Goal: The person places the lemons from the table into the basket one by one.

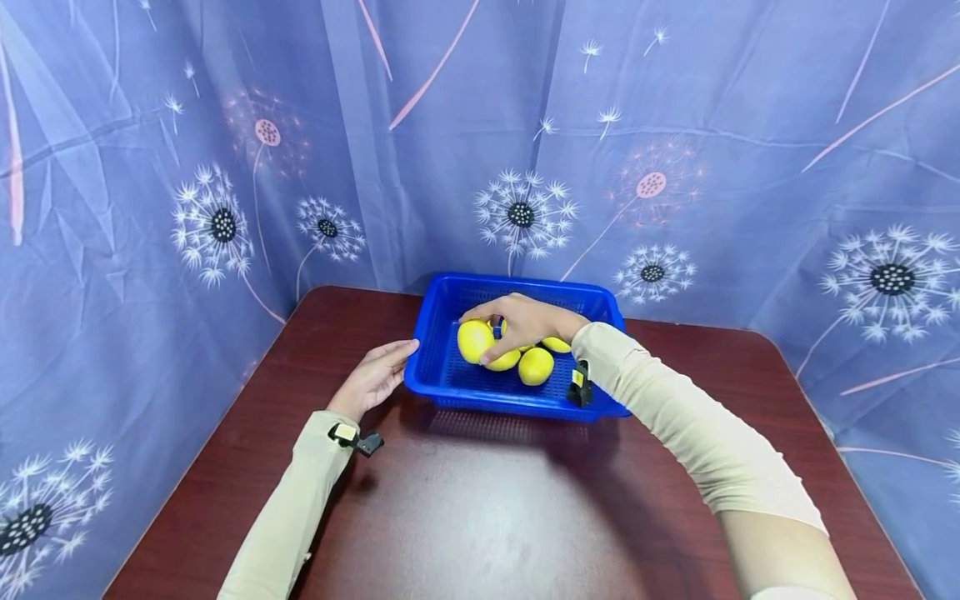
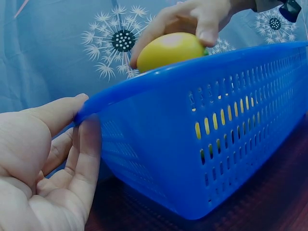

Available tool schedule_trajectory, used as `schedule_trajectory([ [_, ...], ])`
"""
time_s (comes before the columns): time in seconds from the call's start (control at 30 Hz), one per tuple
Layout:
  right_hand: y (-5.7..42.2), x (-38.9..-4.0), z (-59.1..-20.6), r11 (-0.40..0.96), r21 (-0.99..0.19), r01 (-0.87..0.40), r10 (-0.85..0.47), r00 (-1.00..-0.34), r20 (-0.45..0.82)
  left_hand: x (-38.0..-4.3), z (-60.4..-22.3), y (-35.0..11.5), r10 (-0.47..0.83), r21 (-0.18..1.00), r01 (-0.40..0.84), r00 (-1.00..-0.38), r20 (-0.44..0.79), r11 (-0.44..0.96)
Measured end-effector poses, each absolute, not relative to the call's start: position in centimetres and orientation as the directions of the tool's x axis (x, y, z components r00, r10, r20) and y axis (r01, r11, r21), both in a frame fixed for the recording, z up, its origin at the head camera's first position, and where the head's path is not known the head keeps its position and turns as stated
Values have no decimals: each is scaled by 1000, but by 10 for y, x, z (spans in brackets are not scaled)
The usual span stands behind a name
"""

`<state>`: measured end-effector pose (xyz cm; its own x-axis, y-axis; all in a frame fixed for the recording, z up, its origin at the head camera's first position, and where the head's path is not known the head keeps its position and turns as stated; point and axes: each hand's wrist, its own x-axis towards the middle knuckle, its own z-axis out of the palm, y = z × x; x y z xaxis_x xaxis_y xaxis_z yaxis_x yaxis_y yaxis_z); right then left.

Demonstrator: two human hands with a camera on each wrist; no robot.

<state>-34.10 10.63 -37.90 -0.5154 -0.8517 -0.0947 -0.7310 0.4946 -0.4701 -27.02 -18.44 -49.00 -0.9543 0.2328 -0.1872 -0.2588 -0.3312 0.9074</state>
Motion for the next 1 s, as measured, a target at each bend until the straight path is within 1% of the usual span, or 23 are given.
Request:
schedule_trajectory([
  [0.23,91,-354,-386,503,-411,-760,-854,-510,-102,-271,-489,-185,239,896,-267,-952,-189,-355],
  [0.4,82,-360,-394,537,-367,-759,-839,-525,-143,-270,-489,-185,243,898,-265,-952,-186,-352],
  [0.63,74,-362,-399,592,-293,-750,-806,-558,-200,-272,-490,-184,241,897,-268,-952,-189,-352],
  [0.77,70,-362,-402,611,-256,-749,-791,-565,-233,-273,-490,-183,240,897,-265,-953,-187,-354],
  [0.87,67,-363,-405,610,-248,-753,-791,-561,-244,-273,-490,-183,238,897,-266,-953,-189,-354],
  [1.0,64,-363,-403,605,-267,-750,-796,-559,-234,-272,-489,-184,231,896,-262,-955,-187,-357],
])
